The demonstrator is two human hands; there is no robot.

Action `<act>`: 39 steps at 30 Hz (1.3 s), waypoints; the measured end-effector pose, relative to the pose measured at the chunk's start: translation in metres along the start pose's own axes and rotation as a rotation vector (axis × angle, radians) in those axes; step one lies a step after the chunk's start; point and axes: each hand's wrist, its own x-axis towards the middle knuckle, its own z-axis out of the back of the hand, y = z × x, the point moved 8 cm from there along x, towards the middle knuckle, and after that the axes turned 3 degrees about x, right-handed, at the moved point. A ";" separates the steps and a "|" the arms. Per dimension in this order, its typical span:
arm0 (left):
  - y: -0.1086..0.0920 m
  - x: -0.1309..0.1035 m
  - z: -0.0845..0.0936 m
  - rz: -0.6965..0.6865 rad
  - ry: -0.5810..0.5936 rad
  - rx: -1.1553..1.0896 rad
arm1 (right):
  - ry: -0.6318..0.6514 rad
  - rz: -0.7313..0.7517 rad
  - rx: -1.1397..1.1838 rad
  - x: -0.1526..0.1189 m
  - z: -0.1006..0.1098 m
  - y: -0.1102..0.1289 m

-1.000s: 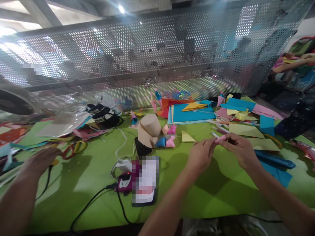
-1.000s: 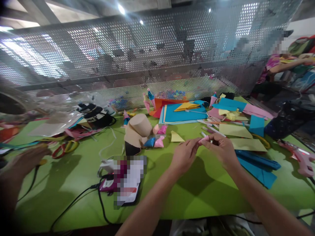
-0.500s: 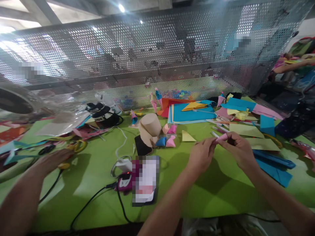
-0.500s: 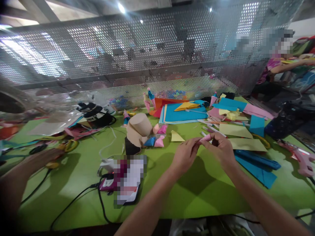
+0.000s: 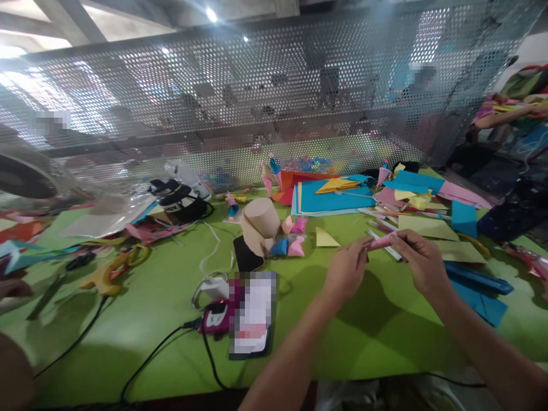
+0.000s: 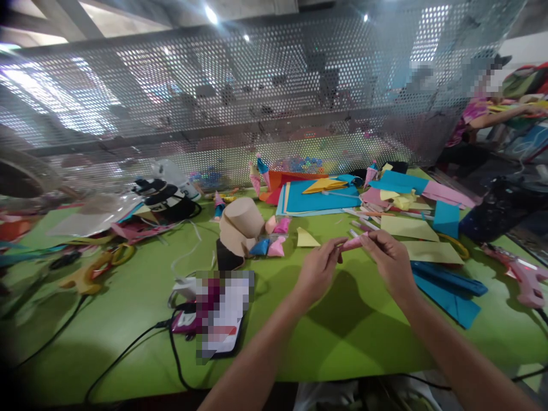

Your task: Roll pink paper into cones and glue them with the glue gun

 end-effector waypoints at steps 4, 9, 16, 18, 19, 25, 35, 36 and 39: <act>0.001 0.000 -0.001 0.000 0.006 -0.002 | -0.024 -0.054 -0.038 -0.001 0.002 -0.013; 0.000 0.001 -0.002 -0.032 -0.030 -0.008 | -0.046 -0.043 -0.050 -0.001 0.002 -0.018; 0.003 0.001 -0.001 -0.024 -0.040 -0.001 | -0.036 0.080 -0.100 0.000 0.007 -0.001; 0.003 0.001 0.001 -0.026 -0.050 -0.023 | -0.062 0.102 -0.131 0.000 0.011 0.000; 0.003 0.001 0.002 -0.026 -0.055 -0.049 | -0.069 0.091 -0.126 0.001 0.012 -0.002; 0.009 0.001 0.010 0.039 -0.146 -0.375 | -0.093 -0.140 0.101 0.001 0.014 -0.031; 0.029 0.004 0.005 0.160 -0.160 -0.729 | -0.031 -0.361 0.328 -0.002 0.003 -0.068; 0.030 0.004 0.008 0.155 -0.185 -0.723 | 0.001 -0.388 0.356 -0.004 -0.002 -0.071; 0.031 0.005 0.016 0.122 -0.258 -0.708 | 0.107 -0.457 0.385 -0.009 -0.015 -0.076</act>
